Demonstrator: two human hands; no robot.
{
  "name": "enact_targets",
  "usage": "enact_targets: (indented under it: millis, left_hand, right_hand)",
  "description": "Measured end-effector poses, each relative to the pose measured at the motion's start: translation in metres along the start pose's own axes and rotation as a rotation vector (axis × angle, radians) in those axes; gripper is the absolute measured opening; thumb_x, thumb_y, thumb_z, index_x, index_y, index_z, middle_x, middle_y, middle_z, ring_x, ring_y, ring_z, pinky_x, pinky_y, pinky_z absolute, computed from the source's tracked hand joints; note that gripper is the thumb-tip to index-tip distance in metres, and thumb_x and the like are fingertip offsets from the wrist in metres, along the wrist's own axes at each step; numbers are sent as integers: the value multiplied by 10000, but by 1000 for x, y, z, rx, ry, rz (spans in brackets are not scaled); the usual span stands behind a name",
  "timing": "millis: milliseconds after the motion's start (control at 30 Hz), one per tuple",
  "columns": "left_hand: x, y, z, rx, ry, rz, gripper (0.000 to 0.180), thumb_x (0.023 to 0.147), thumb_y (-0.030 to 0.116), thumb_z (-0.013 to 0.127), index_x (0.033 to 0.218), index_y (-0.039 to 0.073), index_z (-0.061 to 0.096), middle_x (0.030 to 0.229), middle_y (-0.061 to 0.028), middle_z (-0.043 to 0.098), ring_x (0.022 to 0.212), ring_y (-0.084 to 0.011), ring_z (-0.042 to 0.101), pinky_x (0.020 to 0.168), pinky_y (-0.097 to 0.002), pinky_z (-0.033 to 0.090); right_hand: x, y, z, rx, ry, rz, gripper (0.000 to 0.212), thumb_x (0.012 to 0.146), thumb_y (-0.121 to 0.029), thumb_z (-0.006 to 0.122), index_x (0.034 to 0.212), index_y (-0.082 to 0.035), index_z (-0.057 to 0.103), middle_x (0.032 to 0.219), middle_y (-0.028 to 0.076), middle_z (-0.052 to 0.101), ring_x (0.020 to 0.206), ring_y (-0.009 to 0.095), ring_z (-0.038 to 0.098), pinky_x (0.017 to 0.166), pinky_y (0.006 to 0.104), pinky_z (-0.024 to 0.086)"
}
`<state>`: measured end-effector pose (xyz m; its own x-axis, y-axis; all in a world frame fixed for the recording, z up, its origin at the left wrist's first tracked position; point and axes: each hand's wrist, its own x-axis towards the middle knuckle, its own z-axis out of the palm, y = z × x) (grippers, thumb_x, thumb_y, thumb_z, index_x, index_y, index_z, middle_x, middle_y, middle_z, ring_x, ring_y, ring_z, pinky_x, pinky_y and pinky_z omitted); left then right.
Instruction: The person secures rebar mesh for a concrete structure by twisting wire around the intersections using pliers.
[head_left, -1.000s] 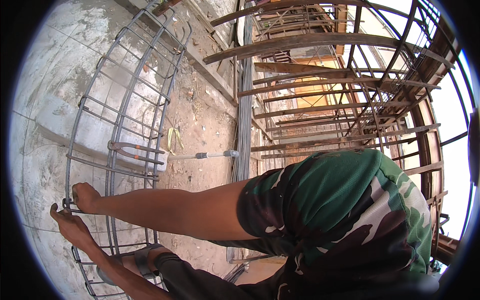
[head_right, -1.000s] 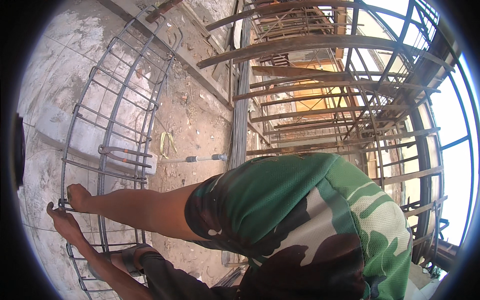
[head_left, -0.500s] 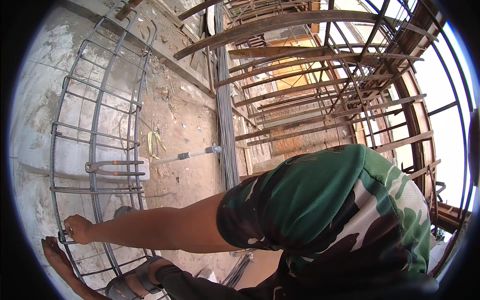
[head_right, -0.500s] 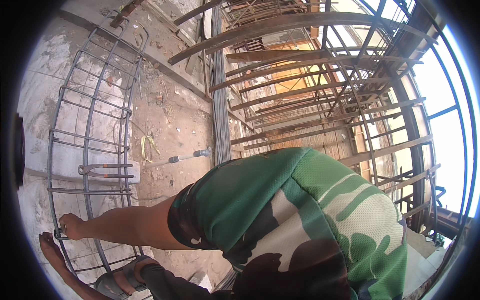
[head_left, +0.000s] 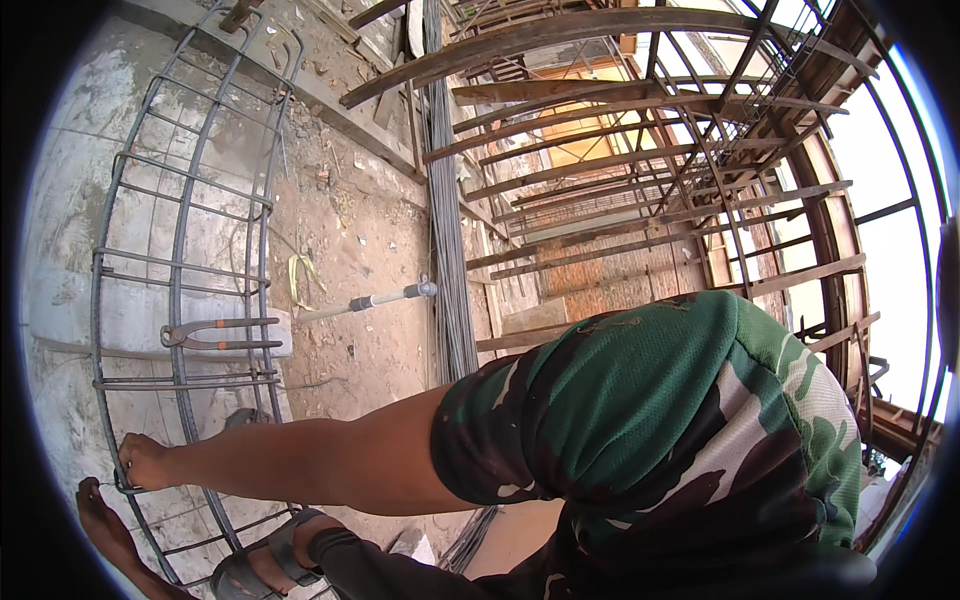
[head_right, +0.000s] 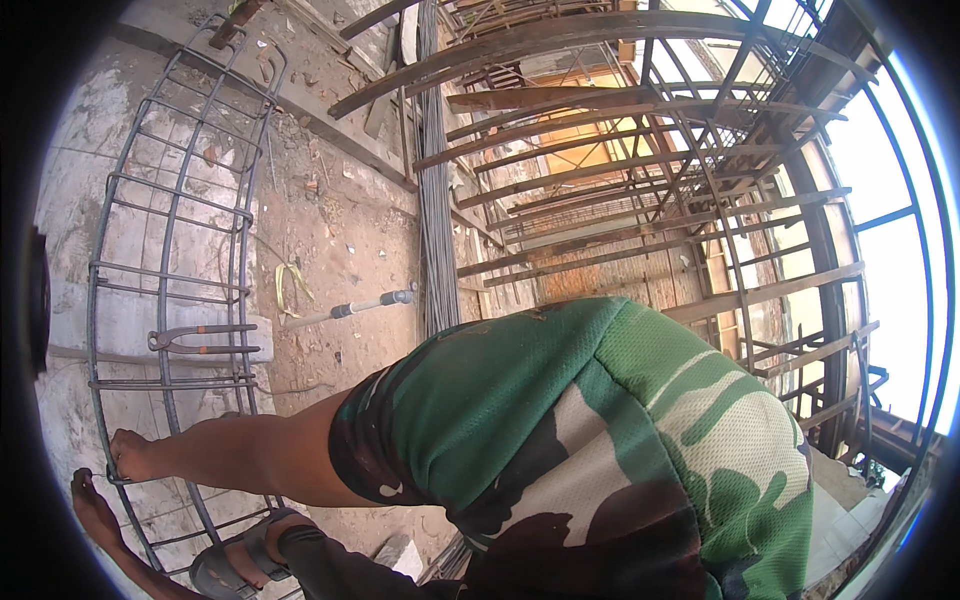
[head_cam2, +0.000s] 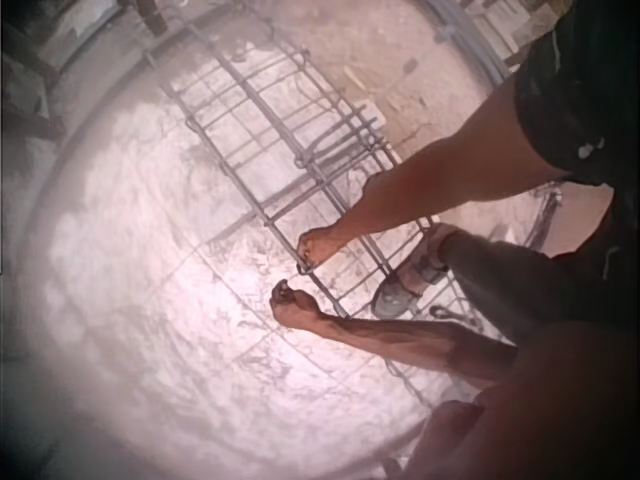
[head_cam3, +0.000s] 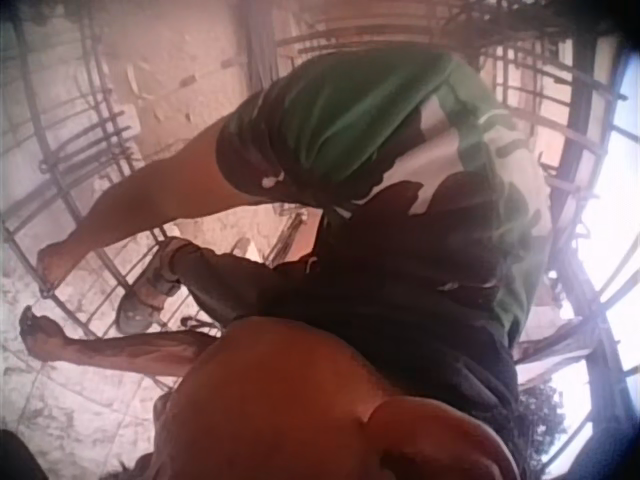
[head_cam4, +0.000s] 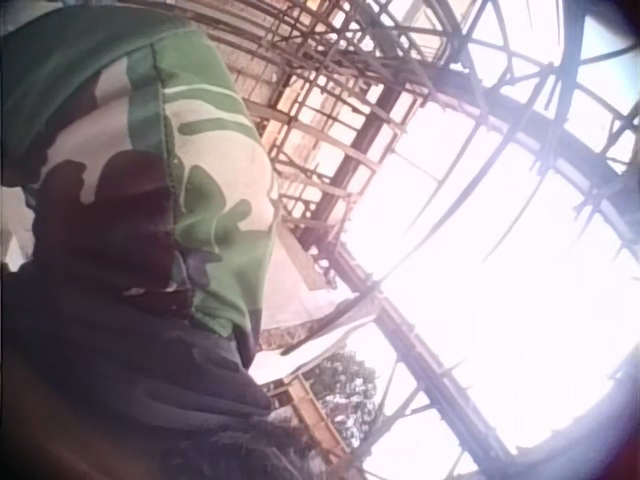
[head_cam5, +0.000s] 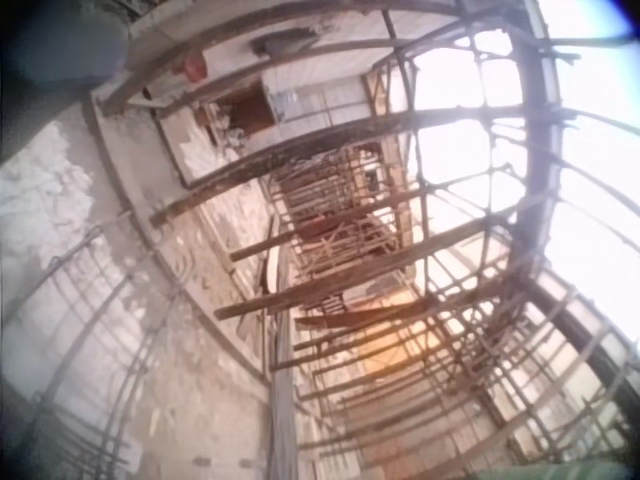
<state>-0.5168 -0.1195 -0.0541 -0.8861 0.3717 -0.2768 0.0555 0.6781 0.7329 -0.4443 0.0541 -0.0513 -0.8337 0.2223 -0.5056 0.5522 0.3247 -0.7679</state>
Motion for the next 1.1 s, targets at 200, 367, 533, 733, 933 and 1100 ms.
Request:
enact_targets:
  millis: [200, 367, 533, 733, 933, 1100]
  left_hand:
    - [-45, 37, -3, 0, 72, 5, 277, 943, 179, 396, 995, -30, 570, 947, -173, 580, 880, -308, 547, 818, -346, 412]
    - [-85, 101, 32, 268, 210, -222, 303, 951, 260, 386, 1053, 72, 601, 1015, -120, 630, 903, -344, 580, 706, -442, 456]
    - [-105, 91, 59, 523, 412, -132, 278, 941, 231, 459, 1172, 165, 598, 995, -66, 637, 859, -243, 616, 629, -395, 414]
    - [-114, 86, 81, 586, 502, -115, 296, 911, 178, 509, 1195, 157, 589, 888, -19, 590, 827, -189, 579, 623, -364, 369]
    - [-110, 98, 83, 600, 464, -237, 210, 902, 238, 507, 1048, 141, 623, 1008, 13, 626, 893, -184, 593, 665, -375, 389]
    - [-110, 114, 73, 435, 486, -357, 201, 897, 279, 507, 979, 154, 641, 865, -22, 652, 765, -218, 617, 561, -391, 396]
  right_hand:
    - [0, -10, 4, -43, 0, -46, 107, 621, -68, 606, 567, 24, 602, 597, 182, 592, 589, 308, 599, 558, 376, 468]
    - [-5, -6, -11, -18, -13, -117, 132, 609, -93, 622, 552, 25, 608, 568, 175, 585, 553, 297, 593, 544, 371, 468]
    - [-15, -31, -23, 56, -78, -106, 143, 603, -108, 632, 555, 25, 611, 559, 175, 580, 540, 293, 590, 542, 369, 469]
    - [-27, -51, -28, -21, -120, -122, 196, 601, -155, 663, 566, 31, 613, 556, 188, 570, 536, 306, 590, 539, 371, 473]
    - [-13, -50, -29, -395, -155, -191, 230, 628, -164, 665, 578, 51, 601, 568, 229, 554, 579, 340, 609, 561, 388, 481]
    - [-20, -64, -35, -425, -236, -109, 276, 701, -163, 687, 592, 75, 597, 586, 263, 557, 629, 380, 617, 582, 402, 490]
